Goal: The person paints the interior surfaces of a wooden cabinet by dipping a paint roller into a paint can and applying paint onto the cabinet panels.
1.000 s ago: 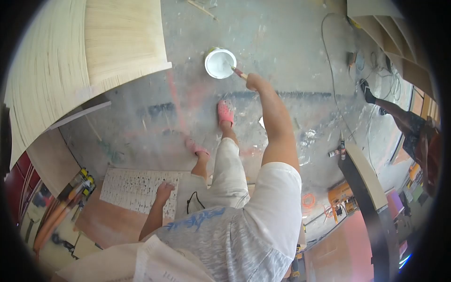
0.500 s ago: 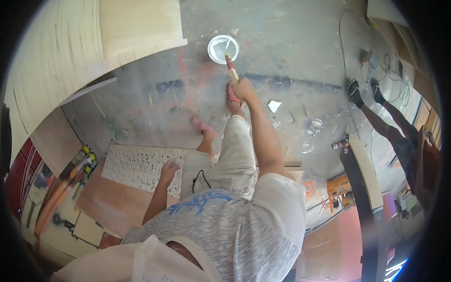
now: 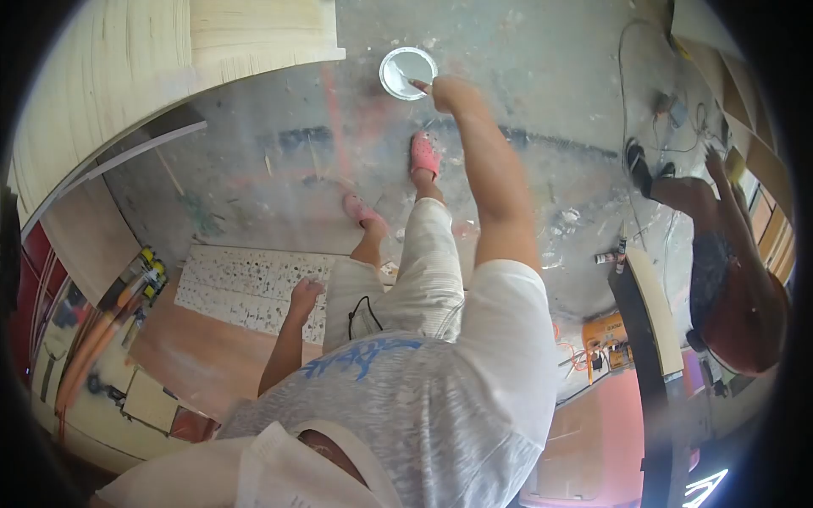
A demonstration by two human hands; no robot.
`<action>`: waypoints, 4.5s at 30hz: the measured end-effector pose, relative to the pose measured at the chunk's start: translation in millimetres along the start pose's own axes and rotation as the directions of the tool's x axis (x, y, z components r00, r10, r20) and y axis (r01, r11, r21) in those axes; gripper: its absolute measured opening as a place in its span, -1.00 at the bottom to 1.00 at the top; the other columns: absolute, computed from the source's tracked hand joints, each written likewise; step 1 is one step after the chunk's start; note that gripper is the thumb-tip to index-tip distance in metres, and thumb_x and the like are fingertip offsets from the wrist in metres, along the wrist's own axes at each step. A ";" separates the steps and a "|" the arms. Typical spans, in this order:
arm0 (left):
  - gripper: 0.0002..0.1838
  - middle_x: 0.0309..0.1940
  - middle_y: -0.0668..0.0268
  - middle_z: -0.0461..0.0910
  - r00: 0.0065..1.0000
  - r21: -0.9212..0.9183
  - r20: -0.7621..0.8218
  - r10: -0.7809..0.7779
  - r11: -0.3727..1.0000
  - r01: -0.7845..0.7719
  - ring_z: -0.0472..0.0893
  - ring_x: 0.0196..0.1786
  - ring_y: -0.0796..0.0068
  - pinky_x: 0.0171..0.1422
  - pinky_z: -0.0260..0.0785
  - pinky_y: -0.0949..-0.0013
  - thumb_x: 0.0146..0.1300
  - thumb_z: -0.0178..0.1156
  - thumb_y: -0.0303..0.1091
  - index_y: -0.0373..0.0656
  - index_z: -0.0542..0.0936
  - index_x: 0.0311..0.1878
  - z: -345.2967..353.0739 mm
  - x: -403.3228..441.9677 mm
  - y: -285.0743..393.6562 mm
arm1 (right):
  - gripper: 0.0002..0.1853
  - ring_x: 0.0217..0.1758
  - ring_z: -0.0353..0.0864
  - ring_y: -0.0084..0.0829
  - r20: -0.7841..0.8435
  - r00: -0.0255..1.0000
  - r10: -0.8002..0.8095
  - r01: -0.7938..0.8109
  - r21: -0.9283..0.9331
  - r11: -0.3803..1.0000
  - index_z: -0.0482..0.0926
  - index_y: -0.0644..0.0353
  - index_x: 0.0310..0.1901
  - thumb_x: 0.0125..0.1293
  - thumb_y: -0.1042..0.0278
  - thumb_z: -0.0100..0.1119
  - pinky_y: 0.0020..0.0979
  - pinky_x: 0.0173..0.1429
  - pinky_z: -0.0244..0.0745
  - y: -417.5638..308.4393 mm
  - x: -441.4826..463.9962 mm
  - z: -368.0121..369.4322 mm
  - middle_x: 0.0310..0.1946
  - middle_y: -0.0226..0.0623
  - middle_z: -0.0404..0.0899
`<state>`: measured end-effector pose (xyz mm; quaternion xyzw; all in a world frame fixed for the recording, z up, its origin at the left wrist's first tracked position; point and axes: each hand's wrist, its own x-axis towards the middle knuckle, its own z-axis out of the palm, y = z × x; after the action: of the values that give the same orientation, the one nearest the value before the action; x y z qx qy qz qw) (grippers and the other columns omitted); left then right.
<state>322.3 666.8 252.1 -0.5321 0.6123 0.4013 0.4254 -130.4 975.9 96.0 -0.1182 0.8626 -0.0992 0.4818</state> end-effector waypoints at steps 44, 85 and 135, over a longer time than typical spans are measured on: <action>-0.52 -0.28 0.20 0.60 0.974 -0.171 -0.123 0.190 0.963 -0.210 0.56 -0.22 0.44 -0.09 0.39 0.39 0.01 0.25 -0.17 -0.24 0.50 -0.03 22.9 -3.0 -123.1 | -0.65 -0.43 0.60 -0.08 -0.117 0.987 0.112 -0.087 0.198 0.976 0.55 0.39 -0.40 0.06 0.17 0.20 -0.19 -0.37 0.48 -20.8 -82.6 182.5 -0.47 0.04 0.58; -0.55 -0.21 0.10 0.60 0.967 -0.137 -0.103 0.232 0.960 -0.245 0.59 -0.14 0.28 -0.03 0.40 0.31 0.01 0.25 -0.15 -0.24 0.52 -0.07 -6.2 -5.6 -200.4 | -0.52 -0.24 0.50 0.18 -0.407 0.864 0.296 -0.139 0.372 0.918 0.46 0.43 -0.41 0.08 0.00 0.06 -0.07 -0.14 0.39 -49.4 -231.8 320.0 -0.39 0.25 0.50; -0.49 -0.22 0.07 0.60 0.989 -0.704 -0.126 -0.078 0.709 -0.034 0.60 -0.22 0.35 -0.13 0.42 0.38 0.01 0.26 -0.20 -0.29 0.48 0.01 -133.0 127.1 -132.4 | -0.61 -0.17 0.52 0.16 -0.657 0.680 -0.325 0.329 -0.122 0.936 0.31 0.40 -0.11 0.13 0.28 0.11 -0.08 -0.05 0.43 -622.0 49.9 -92.1 -0.28 0.24 0.51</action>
<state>432.2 487.0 168.6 -0.6891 0.4360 0.5592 0.1492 -167.1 373.9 280.6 -0.2254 0.9416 -0.2218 0.1157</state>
